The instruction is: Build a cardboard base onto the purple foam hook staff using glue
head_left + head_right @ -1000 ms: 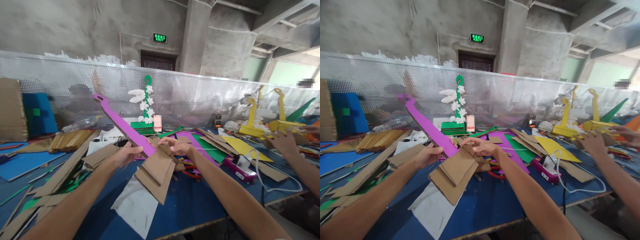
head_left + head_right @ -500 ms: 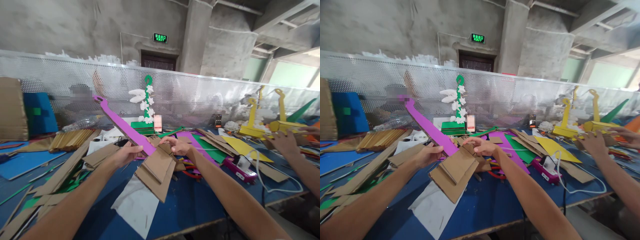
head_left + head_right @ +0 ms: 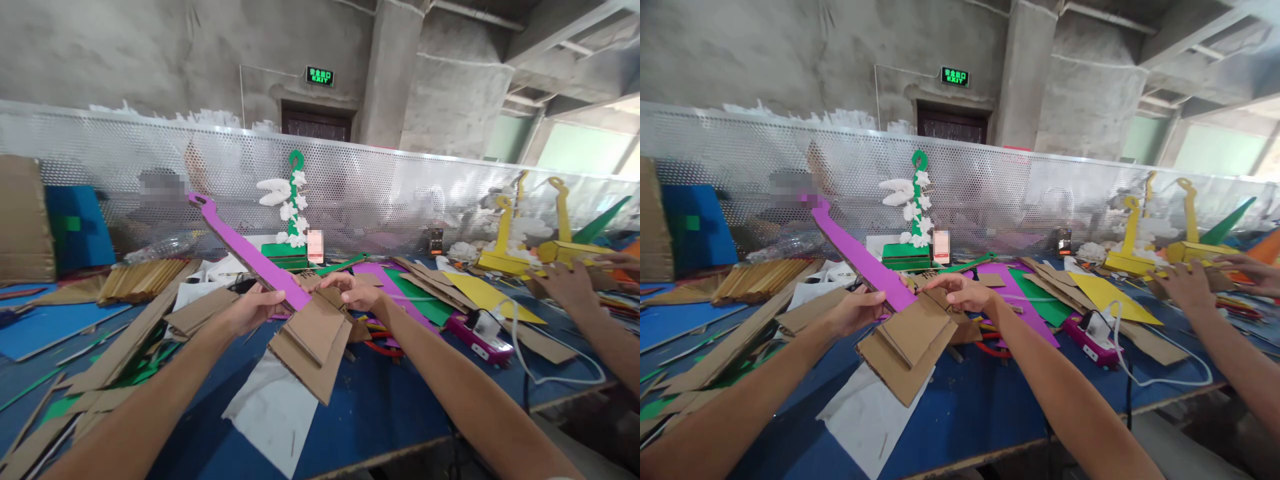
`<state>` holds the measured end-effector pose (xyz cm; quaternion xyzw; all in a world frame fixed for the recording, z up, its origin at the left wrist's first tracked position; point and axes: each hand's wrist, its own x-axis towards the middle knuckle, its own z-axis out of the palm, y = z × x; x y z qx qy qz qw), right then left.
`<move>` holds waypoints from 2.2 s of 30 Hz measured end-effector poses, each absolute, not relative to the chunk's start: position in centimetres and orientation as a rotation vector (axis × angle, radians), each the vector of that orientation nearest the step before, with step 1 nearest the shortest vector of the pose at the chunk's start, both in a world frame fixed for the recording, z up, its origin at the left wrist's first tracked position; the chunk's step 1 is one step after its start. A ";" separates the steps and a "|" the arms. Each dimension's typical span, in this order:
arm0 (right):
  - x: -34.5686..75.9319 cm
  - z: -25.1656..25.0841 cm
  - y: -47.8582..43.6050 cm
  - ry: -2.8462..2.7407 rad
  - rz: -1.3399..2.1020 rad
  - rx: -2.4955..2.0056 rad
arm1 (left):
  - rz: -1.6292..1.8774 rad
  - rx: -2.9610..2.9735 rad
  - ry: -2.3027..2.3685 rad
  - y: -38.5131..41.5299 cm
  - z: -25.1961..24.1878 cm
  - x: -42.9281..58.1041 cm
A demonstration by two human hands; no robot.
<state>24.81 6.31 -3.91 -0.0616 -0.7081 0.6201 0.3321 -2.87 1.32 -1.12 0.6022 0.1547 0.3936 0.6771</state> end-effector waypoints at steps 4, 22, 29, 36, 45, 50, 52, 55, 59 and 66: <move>24.6 -3.8 6.1 -1.814 1.613 -0.165 | 0.895 1.346 0.330 1.2 -1.1 -2.8; 24.2 -3.5 5.9 -1.795 1.600 -0.153 | 0.889 1.331 0.332 1.7 -1.4 -3.2; 24.3 -3.6 5.8 -1.778 1.565 -0.270 | 0.906 1.346 0.353 1.6 -1.3 -3.1; 24.7 -4.6 6.5 -1.732 1.616 -0.301 | 0.899 1.330 0.355 1.5 -1.0 -3.3; 26.4 -3.5 6.4 -1.694 1.681 -0.222 | 0.977 1.290 0.383 2.0 -0.6 -4.9; 26.7 -2.4 6.1 -1.649 1.685 -0.253 | 1.142 1.224 0.553 3.4 0.0 -7.3; 26.6 -1.9 6.1 -1.615 1.658 -0.287 | 1.237 1.164 0.627 4.1 0.1 -7.9; 26.5 -1.1 5.9 -1.582 1.542 -0.382 | 1.397 1.046 0.673 5.0 0.0 -8.1; 26.5 -0.1 5.4 -1.577 1.348 -0.510 | 1.514 0.963 0.692 5.3 0.0 -7.5; 25.3 2.0 3.5 -1.736 0.870 -0.681 | 1.557 0.966 0.708 4.9 0.0 -6.2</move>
